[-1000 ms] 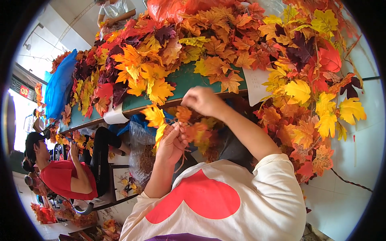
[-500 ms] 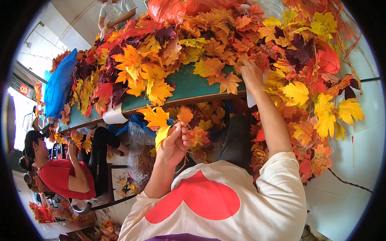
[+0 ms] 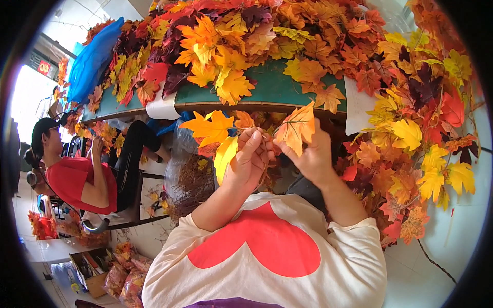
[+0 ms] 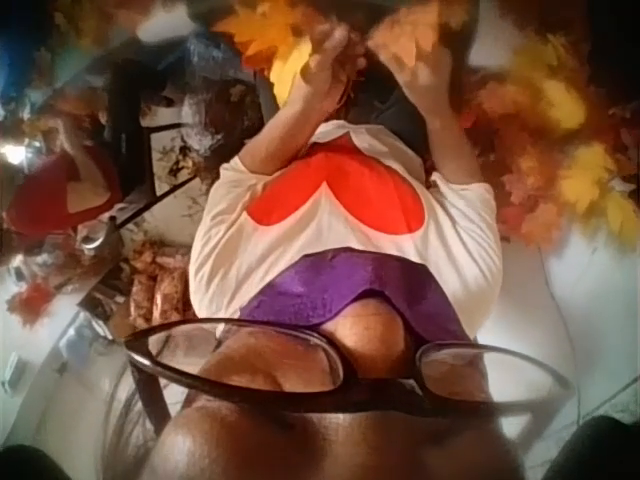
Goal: The person attaches artificial leaves onto a decorative vine by hand, picking up leaves from the table and securing them along the stem.
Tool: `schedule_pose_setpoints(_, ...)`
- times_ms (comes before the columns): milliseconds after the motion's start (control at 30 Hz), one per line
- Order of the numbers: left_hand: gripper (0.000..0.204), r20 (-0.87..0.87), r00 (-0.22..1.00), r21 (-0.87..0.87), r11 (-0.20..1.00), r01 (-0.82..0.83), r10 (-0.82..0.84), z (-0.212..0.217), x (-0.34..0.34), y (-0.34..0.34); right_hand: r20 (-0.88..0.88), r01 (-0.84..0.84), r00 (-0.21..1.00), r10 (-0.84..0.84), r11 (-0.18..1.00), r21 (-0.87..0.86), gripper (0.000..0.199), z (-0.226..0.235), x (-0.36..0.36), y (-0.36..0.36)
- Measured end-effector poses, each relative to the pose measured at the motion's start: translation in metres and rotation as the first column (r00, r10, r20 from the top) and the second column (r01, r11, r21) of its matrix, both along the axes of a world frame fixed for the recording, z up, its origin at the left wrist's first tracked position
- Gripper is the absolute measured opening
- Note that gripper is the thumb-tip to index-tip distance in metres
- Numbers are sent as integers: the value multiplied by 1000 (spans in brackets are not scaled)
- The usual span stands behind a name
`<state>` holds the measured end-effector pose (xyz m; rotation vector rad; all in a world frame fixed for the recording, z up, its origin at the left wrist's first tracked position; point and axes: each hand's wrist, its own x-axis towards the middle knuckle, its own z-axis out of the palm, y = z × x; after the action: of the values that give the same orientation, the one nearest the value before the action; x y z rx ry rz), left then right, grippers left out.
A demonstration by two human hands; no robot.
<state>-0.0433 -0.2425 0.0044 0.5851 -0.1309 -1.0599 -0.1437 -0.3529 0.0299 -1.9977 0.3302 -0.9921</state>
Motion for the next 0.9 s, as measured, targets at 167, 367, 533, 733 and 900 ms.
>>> schedule_pose_setpoints(167, 12, 83, 989, -13, 992, -124, 124, 6, -13, 4, 115, -59, 993, 20, 937, 345, 20, -4, 4, 30)
schedule_pose_setpoints(367, 12, 65, 980, -7, 982, -189, 189, 4, -18, 3, 182, -84, 983, 10, 913, 400, 19, -13, 9, 35)
schedule_pose_setpoints(533, 13, 76, 974, 11, 977, -214, 213, 2, -19, 1, 214, -78, 977, -16, 903, 421, 16, -19, 11, 36)
schedule_pose_setpoints(733, 13, 77, 967, 24, 969, -246, 243, 1, -21, -3, 133, 77, 984, -119, 955, 287, 14, -29, 10, 33)
schedule_pose_setpoints(900, 12, 95, 961, 52, 963, -265, 259, -7, -21, -7, 309, 164, 920, -240, 954, 251, 20, -33, 18, 37)
